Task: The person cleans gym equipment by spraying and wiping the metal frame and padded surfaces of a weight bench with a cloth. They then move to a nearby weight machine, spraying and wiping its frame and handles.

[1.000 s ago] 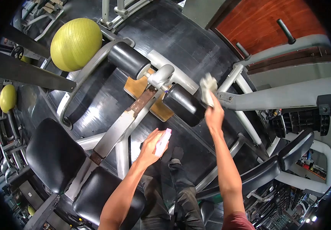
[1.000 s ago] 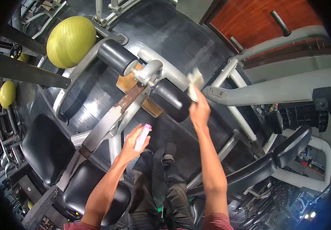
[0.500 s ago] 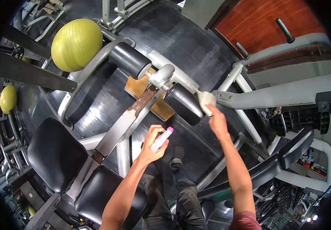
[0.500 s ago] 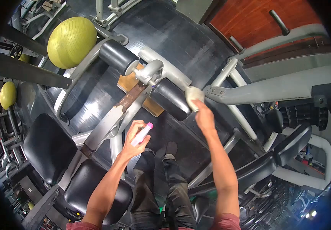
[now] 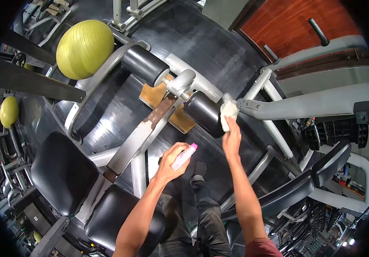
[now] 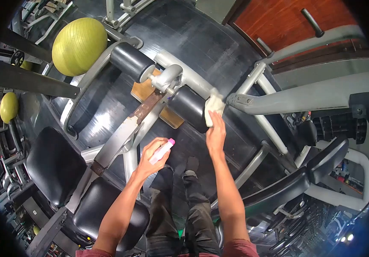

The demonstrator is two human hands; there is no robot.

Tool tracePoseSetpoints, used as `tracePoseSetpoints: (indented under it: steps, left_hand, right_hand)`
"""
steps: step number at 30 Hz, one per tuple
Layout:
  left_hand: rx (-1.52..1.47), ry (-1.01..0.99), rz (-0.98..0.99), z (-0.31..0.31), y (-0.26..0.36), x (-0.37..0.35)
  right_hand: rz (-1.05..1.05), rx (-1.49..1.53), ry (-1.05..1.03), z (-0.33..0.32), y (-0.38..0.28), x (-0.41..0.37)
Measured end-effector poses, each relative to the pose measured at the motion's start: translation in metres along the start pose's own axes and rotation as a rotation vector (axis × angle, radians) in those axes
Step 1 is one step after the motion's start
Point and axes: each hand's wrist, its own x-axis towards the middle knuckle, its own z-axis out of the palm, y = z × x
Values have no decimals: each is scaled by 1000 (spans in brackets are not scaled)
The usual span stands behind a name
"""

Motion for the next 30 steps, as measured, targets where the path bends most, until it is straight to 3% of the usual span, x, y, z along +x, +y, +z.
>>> tracePoseSetpoints:
  steps: [4, 6, 7, 8, 10, 13, 15, 17, 28, 30]
  left_hand:
    - [-25, 17, -12, 1, 3, 3]
    - [-23, 38, -8, 0, 2, 3]
    - [-28, 42, -8, 1, 1, 2]
    - [-34, 46, -12, 2, 0, 1]
    - [-9, 65, -5, 0, 1, 0]
    - [51, 80, -80, -1, 5, -2]
    - [19, 68, -200, -4, 8, -1]
    - [27, 85, -145, -2, 2, -1]
    - [1, 98, -66, -1, 2, -1]
    - [-12, 74, -86, -1, 0, -2]
  right_hand:
    - [-42, -65, -31, -6, -26, -30]
    - [281, 162, 65, -5, -32, -27]
    - [287, 252, 209, -6, -44, -10]
    - [248, 259, 276, -9, -56, 6]
    - [-50, 153, 355, 1, -73, 39]
    - [-314, -137, -8, 34, -107, 62]
    - [-526, -285, -218, 72, -84, 50]
    - [-685, -445, -330, 86, -63, 34]
    - [-662, -570, -464, -44, 18, -21]
    - [-496, -606, -519, -65, 20, -26]
